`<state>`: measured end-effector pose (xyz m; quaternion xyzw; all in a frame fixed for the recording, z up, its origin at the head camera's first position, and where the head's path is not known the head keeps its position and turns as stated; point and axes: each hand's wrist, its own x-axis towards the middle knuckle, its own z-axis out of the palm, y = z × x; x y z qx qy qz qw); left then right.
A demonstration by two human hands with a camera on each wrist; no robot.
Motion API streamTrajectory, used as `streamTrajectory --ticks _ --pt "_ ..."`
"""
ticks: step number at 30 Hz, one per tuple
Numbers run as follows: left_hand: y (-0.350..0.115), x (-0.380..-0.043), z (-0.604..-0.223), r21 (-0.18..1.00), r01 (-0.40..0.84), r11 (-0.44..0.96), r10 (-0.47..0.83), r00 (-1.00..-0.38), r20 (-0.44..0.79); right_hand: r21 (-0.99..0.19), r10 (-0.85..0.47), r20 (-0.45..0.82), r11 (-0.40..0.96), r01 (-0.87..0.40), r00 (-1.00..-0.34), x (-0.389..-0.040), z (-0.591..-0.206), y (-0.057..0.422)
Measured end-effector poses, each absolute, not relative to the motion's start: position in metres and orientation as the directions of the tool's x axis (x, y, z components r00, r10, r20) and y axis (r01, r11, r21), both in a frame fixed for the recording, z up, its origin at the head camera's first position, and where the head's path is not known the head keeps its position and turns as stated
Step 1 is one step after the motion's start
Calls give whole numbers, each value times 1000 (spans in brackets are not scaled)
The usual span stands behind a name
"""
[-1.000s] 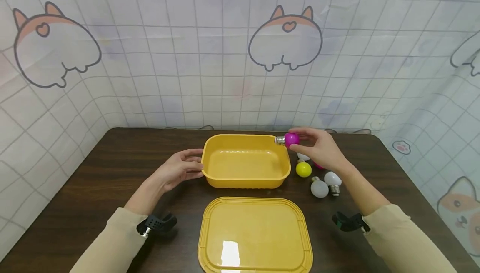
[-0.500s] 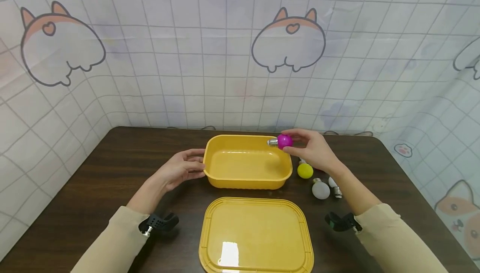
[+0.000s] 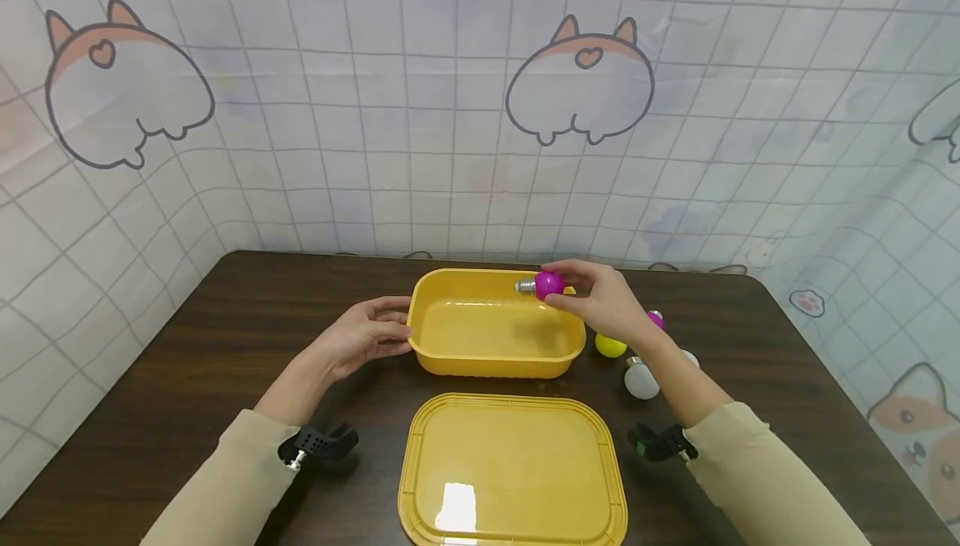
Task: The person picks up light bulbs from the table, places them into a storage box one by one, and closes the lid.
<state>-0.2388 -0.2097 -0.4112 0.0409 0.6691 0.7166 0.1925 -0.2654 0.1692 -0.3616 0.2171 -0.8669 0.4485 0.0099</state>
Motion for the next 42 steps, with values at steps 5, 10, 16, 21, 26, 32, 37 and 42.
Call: streamTrajectory --ticks 5,10,16,21,26,32,37,42 --pt "-208 -239 -410 973 -228 -26 327 -922 -207 -776 -370 213 498 -387 -904 -266 -365 164" --pt "-208 -238 -408 973 -228 -21 324 -923 -209 -782 -377 212 488 -388 -902 -268 -367 159" --pt "-210 -238 -408 975 -222 -20 327 -923 -203 -794 -392 221 460 -398 -893 -270 -368 151" --pt "-211 -238 -410 975 -222 -26 330 -922 -201 -808 -396 221 438 -395 -891 -273 -369 146" --pt "-210 -238 -411 975 -221 -30 331 -922 -199 -804 -397 214 447 -392 -892 -272 -370 142" --pt "-210 -237 -410 975 -220 -31 330 -923 -198 -809 -402 218 436 -395 -889 -273 -372 137" --pt "-210 -238 -410 974 -222 -38 332 -922 -198 -811 -401 224 429 -399 -888 -274 -375 133" --pt "-210 -238 -412 974 -223 -42 331 -923 -197 -811 -400 214 435 -391 -891 -274 -378 127"
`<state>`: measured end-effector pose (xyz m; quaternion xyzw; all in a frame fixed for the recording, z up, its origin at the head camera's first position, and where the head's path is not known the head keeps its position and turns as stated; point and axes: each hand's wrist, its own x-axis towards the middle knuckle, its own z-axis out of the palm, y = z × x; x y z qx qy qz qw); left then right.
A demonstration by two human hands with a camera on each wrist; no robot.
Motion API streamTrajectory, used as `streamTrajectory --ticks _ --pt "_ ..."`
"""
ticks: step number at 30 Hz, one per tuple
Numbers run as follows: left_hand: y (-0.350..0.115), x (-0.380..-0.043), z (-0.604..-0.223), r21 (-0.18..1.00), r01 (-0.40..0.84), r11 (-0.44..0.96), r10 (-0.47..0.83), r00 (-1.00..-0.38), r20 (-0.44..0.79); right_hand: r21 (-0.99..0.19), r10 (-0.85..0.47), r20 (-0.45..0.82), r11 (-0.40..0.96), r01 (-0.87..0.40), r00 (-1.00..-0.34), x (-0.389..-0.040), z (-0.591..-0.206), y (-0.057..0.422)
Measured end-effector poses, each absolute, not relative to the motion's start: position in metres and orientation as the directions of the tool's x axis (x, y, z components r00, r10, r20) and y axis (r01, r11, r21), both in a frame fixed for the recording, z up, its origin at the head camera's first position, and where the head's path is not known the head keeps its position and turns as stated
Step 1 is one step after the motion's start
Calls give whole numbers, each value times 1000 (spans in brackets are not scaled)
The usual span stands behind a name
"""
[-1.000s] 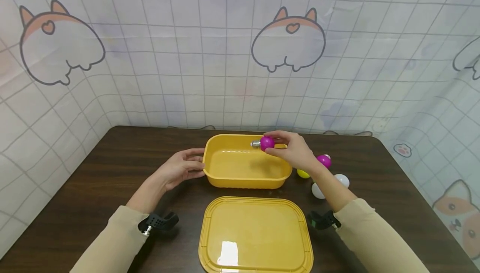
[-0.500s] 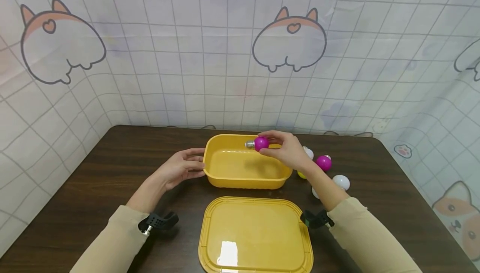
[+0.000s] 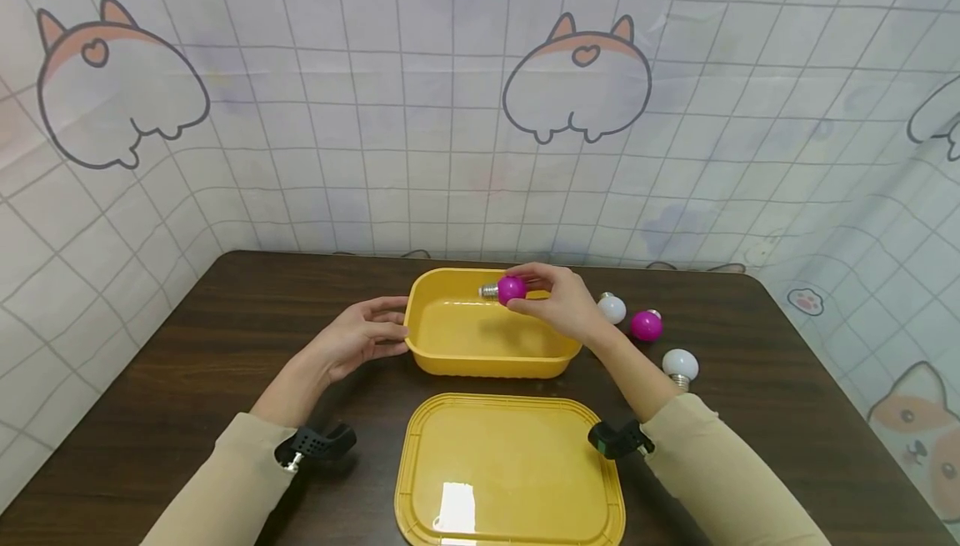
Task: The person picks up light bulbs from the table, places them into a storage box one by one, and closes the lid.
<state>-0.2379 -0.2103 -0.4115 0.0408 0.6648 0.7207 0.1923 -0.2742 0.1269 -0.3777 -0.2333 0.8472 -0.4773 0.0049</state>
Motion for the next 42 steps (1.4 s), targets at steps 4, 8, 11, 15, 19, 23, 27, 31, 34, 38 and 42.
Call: streamTrajectory --ticks 4,8,11,15,19,23,27,31,34,38,42 --pt "-210 -238 -412 974 -222 -47 330 -924 -195 -809 -408 220 430 -400 -886 -274 -378 123" --pt "-210 -238 -412 974 -219 -52 331 -924 -190 -801 -415 229 434 -413 -881 -274 -379 119" --pt "-210 -238 -412 974 -219 -53 331 -924 -190 -798 -415 222 442 -408 -883 -275 -381 117" --pt "-209 -239 -412 974 -220 -54 334 -923 -190 -794 -410 213 457 -402 -887 -275 -382 115" --pt "-209 -239 -412 974 -219 -54 337 -923 -188 -793 -407 209 462 -398 -889 -275 -382 112" --pt "-210 -238 -412 974 -220 -57 340 -921 -188 -792 -404 209 464 -396 -891 -275 -383 109" --pt "-210 -237 -411 974 -221 -55 345 -919 -189 -791 -398 208 469 -393 -894 -275 -385 105" --pt "-210 -236 -411 974 -220 -48 343 -920 -191 -793 -397 198 472 -384 -896 -278 -387 101" --pt "-210 -236 -411 975 -218 -46 339 -922 -190 -792 -401 189 477 -380 -896 -279 -389 98" --pt "-211 -236 -412 975 -218 -48 337 -922 -190 -787 -408 175 488 -376 -896 -279 -390 95" --pt "-210 -236 -412 974 -218 -52 337 -922 -189 -783 -416 161 498 -372 -895 -281 -391 92"
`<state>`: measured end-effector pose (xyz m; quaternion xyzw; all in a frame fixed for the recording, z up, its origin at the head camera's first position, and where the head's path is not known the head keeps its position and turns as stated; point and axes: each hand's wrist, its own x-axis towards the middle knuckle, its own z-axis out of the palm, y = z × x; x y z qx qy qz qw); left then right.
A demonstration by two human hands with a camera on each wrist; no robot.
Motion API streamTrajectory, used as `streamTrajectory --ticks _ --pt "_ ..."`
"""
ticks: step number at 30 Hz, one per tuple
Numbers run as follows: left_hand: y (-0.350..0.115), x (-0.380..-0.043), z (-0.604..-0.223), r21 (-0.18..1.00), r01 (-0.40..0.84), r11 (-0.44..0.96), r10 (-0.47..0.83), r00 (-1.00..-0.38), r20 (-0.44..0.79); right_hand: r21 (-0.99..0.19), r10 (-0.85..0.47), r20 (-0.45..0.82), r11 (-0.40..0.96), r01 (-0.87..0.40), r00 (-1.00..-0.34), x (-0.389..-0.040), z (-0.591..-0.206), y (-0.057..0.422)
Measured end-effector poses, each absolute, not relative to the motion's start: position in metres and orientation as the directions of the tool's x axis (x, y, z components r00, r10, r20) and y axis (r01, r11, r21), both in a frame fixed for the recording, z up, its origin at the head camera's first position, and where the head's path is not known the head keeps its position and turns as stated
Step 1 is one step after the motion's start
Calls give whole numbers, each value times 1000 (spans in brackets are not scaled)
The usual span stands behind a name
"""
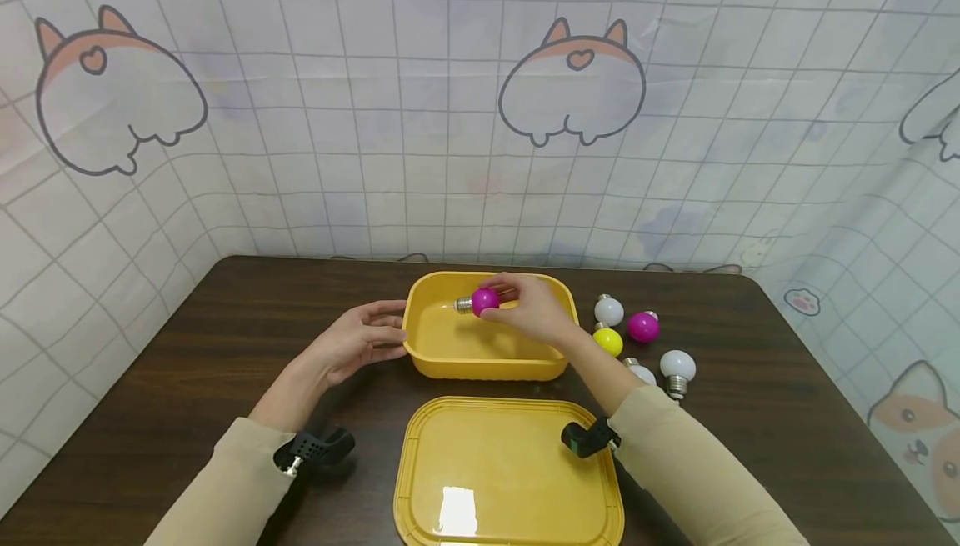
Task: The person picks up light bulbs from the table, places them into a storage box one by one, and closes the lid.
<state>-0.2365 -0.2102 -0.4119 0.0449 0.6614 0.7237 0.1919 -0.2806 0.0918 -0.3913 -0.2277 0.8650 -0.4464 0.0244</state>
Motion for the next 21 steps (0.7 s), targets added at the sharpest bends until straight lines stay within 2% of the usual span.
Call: streamTrajectory --ticks 21 --pt "-210 -237 -413 973 -224 -56 345 -919 -192 -779 -412 110 530 -336 -904 -289 -399 72"
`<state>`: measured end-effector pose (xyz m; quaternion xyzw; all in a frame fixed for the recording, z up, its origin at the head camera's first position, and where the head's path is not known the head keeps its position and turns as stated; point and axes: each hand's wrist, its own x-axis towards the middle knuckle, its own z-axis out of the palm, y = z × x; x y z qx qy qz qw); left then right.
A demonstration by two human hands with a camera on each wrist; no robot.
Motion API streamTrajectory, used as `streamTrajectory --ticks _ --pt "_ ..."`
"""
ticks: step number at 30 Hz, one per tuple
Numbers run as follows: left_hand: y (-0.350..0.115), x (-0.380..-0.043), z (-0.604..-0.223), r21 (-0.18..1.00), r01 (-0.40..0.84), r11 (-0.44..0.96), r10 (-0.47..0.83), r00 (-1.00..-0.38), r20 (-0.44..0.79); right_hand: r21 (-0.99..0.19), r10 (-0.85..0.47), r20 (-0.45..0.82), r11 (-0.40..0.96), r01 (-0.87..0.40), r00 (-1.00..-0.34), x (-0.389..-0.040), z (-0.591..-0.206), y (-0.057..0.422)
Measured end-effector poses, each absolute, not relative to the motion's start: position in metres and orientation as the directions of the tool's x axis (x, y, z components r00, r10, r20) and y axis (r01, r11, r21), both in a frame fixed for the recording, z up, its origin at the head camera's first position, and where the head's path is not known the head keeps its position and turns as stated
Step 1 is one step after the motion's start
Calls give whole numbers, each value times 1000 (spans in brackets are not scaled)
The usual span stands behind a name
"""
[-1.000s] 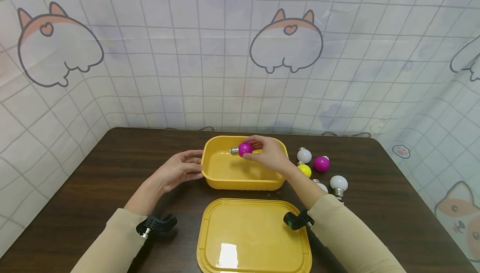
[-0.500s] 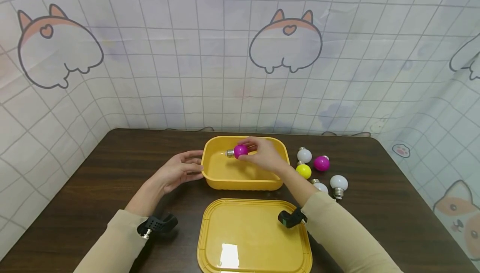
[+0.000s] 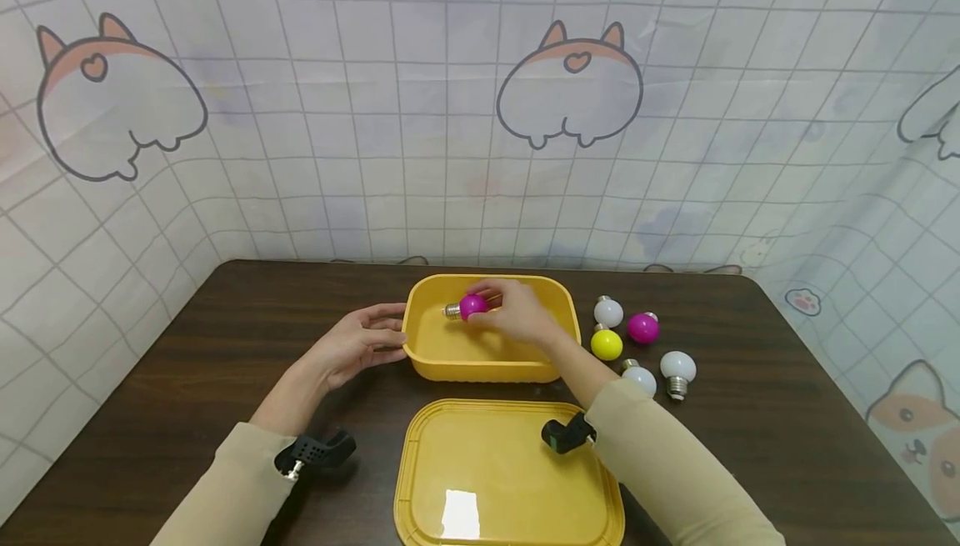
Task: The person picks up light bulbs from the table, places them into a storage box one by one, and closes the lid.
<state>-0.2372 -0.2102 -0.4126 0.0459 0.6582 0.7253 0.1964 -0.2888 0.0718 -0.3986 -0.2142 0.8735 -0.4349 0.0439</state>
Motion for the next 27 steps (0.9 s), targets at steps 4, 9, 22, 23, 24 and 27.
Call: streamTrajectory --ticks 4,9,22,23,24,27 --pt "-210 -237 -413 972 -226 -60 346 -919 -192 -783 -408 104 529 -327 -907 -290 -400 67" --pt "-210 -237 -413 971 -230 -72 344 -919 -192 -774 -409 104 539 -332 -907 -293 -403 61" --pt "-209 -238 -416 968 -237 -78 343 -918 -198 -742 -421 97 574 -348 -902 -298 -410 50" --pt "-209 -238 -416 968 -237 -79 343 -918 -197 -739 -422 96 577 -349 -901 -298 -410 49" --pt "-209 -238 -416 969 -235 -80 344 -919 -194 -736 -422 96 580 -349 -902 -298 -409 48" --pt "-209 -238 -415 970 -228 -87 349 -919 -185 -723 -422 102 591 -359 -901 -299 -408 45"
